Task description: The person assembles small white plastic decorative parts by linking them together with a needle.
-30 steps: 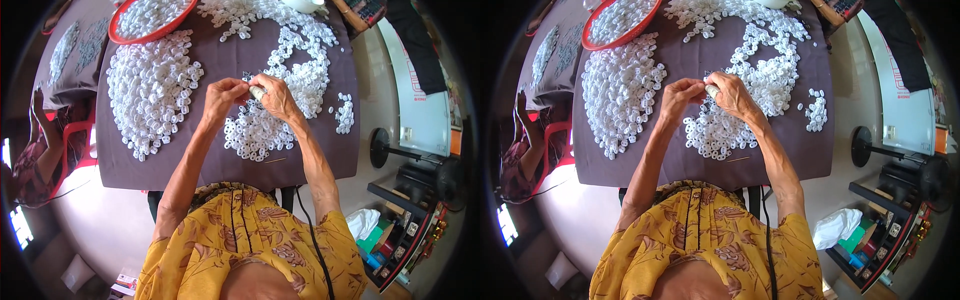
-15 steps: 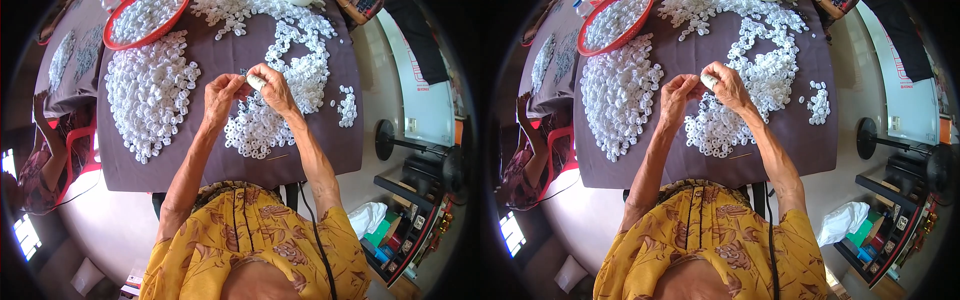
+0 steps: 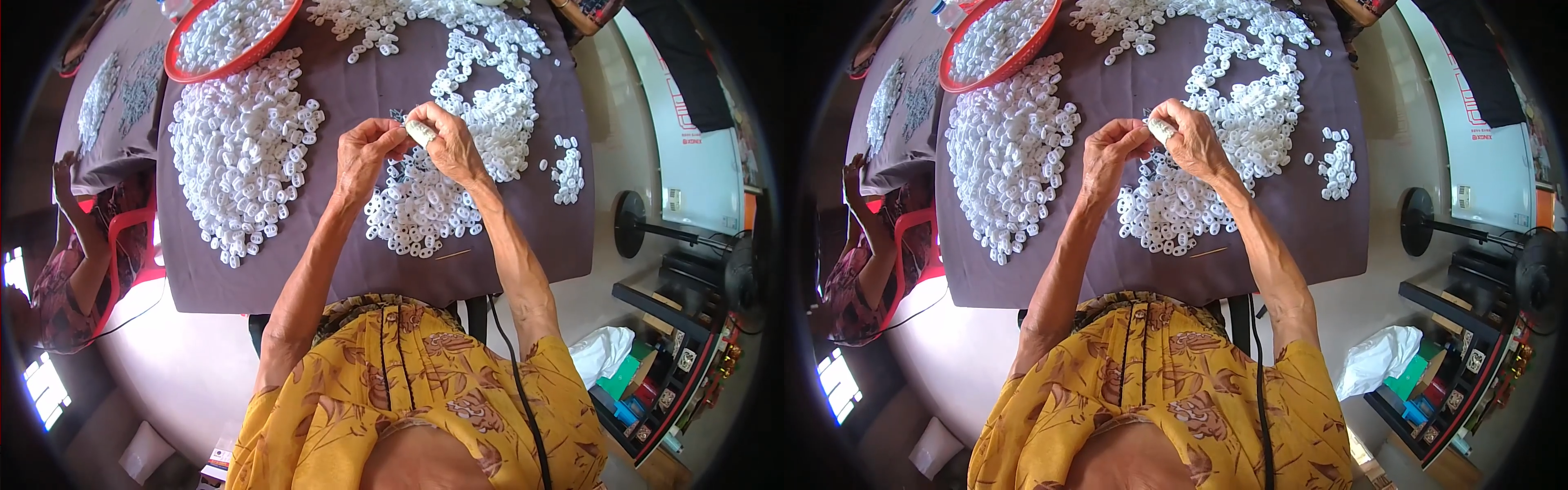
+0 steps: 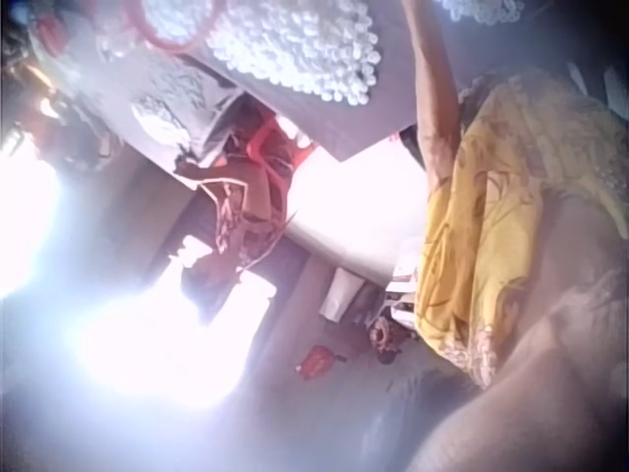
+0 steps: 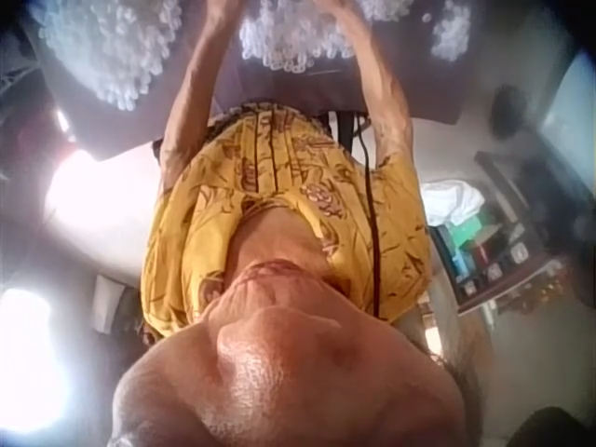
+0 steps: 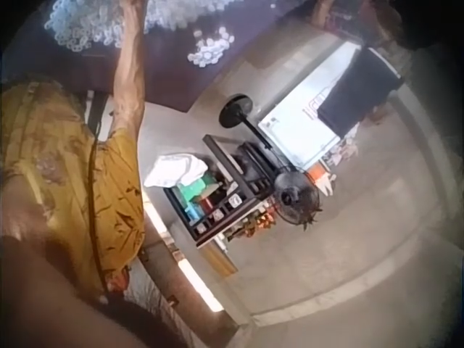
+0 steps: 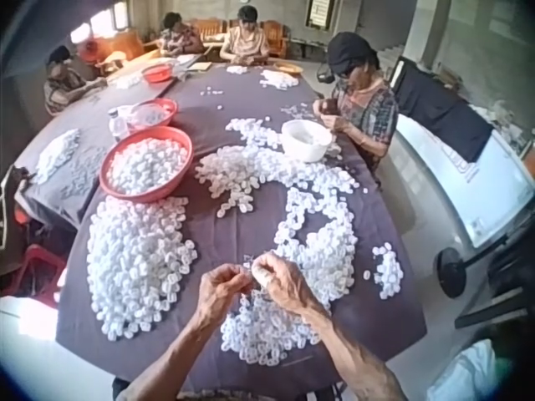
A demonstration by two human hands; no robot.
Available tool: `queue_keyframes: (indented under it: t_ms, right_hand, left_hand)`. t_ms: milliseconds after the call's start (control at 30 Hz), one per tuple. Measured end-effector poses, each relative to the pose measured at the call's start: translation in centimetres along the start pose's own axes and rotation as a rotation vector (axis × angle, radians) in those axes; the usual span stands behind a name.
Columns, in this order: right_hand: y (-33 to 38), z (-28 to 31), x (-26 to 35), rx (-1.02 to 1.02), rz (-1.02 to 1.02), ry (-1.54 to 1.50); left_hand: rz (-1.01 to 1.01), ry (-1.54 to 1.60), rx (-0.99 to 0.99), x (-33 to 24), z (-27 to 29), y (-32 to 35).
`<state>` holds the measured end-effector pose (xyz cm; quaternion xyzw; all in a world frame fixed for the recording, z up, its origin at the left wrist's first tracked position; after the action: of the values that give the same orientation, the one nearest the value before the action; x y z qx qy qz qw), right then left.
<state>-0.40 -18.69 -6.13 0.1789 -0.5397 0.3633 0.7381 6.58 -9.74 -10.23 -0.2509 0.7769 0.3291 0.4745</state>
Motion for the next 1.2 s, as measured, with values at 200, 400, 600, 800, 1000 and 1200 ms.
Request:
queue_keyframes:
  t_ms: [200, 400, 600, 800, 1000, 1200]
  right_hand:
    - [-0.2, 0.0, 0.5, -0.009, 0.073, 0.078]
    - [-0.5, 0.2, 1.0, -0.039, 0.206, 0.159]
    - [-0.5, 0.1, 2.5, -0.017, 0.14, 0.081]
    - [-1.3, 0.6, 2.6, -0.114, 0.2, 0.037]
    - [-0.9, 1.3, 1.0, -0.105, 0.075, 0.001]
    - [-0.2, 2.4, 0.6, -0.162, 0.135, 0.004]
  left_hand:
    - [0.038, 0.029, -0.02, 0.1, 0.4, -0.1]
    - [0.036, -0.022, -0.042, 0.1, 1.0, -0.9]
    - [0.12, 0.079, -0.058, -0.2, 1.1, -0.8]
    - [0.119, 0.095, -0.015, -1.5, 0.2, -1.0]
    - [-0.583, -0.726, -0.239, -3.9, 2.1, -1.3]
    - [-0.808, -1.135, -0.195, -2.5, -0.7, -1.2]
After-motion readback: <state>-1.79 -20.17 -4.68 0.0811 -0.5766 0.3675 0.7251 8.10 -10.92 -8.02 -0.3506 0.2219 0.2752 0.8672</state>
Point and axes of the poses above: each hand's wrist, its own y-axis away from the middle knuckle, its own z-axis out of the back of the hand, x = y × z, the point moved 9 cm from there along -y, towards the middle knuckle, and after that the axes turned 12 degrees about -x, right-handed, at the moved point
